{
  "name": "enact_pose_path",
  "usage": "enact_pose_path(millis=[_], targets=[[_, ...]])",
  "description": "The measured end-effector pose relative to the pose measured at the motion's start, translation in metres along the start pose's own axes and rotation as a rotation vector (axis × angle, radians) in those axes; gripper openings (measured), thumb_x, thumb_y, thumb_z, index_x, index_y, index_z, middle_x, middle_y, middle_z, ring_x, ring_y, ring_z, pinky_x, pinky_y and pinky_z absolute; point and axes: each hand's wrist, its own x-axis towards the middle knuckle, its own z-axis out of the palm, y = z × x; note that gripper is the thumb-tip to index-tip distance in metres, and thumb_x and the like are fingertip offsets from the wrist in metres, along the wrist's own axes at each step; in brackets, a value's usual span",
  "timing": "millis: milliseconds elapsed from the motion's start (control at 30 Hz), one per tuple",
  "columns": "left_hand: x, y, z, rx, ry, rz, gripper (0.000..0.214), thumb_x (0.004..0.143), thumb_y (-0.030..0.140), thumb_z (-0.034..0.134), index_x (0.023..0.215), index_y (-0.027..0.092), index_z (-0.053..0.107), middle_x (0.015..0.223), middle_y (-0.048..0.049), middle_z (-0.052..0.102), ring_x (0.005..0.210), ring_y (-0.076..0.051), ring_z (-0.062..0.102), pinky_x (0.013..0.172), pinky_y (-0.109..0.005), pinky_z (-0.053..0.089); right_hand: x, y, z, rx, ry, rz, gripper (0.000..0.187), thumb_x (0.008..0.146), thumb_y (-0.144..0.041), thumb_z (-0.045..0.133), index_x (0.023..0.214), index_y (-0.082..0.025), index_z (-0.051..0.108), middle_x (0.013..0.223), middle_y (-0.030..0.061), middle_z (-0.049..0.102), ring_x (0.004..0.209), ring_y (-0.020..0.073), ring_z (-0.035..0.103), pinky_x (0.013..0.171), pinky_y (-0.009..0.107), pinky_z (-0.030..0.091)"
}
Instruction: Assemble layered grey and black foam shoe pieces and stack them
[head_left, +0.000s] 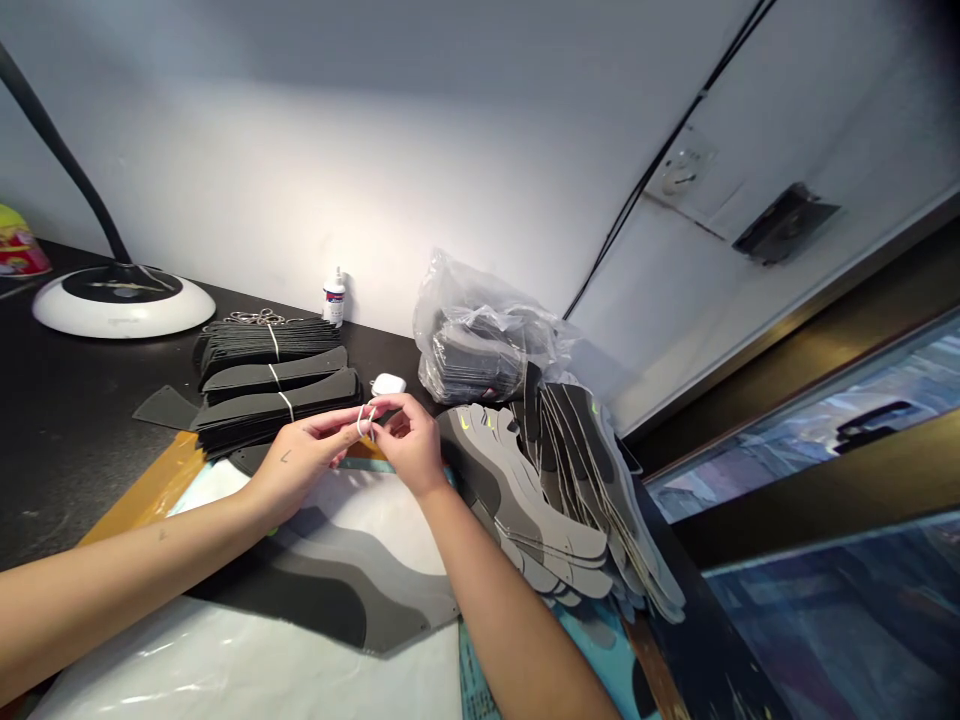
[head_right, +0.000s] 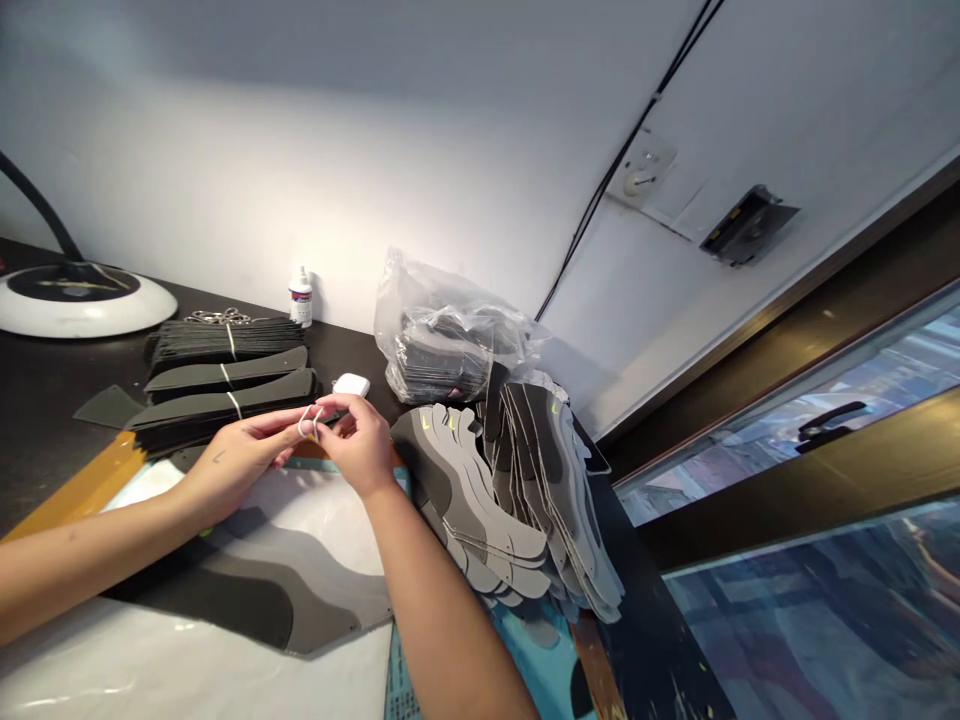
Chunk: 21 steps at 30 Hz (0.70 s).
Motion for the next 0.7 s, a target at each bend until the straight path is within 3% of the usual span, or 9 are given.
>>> enact_pose_path(millis=[367,567,700], targets=[[0.0033,-0.0035,-0.0024,0.047,-0.052,0.012,0.046,0.065,0.048,0.086,0.1,0.018,0.08,0.094,-0.0079,0.075,0.063,-0.013,0.054,0.055,-0.021,0.04,-0.0069,0.0039,0.0034,-0.163,-0.026,-0.109,0.032,0.082,-0.021,0.064,0.113,-0.029,0.064,0.105,0.0013,0.071,0.066,0.0124,0.059,0.065,0.025,0.051],[0.0042,-0.0053,-0.0024,0.091,-0.086,0.039,0.035,0.071,0.05,0.08,0.083,0.017,0.075,0.08,-0.0041,0.069,0.063,-0.013,0.054,0.055,-0.02,0.04,-0.0085,0.0048,0.0034,-0.191,-0.082,-0.125,0.037,0.086,-0.02,0.06,0.122,-0.032,0.061,0.11,0.0013,0.071,0.076,0.0141,0.066,0.078,0.028,0.055],[0.0029,-0.0026,-0.001,0.105,-0.095,0.051,0.037,0.069,0.05,0.079,0.086,0.017,0.074,0.077,-0.0039,0.067,0.063,-0.014,0.053,0.054,-0.021,0.039,-0.008,0.0059,0.0021,-0.218,-0.093,-0.115,0.042,0.084,-0.018,0.062,0.124,-0.032,0.06,0.114,0.002,0.071,0.083,0.0154,0.068,0.082,0.029,0.055]])
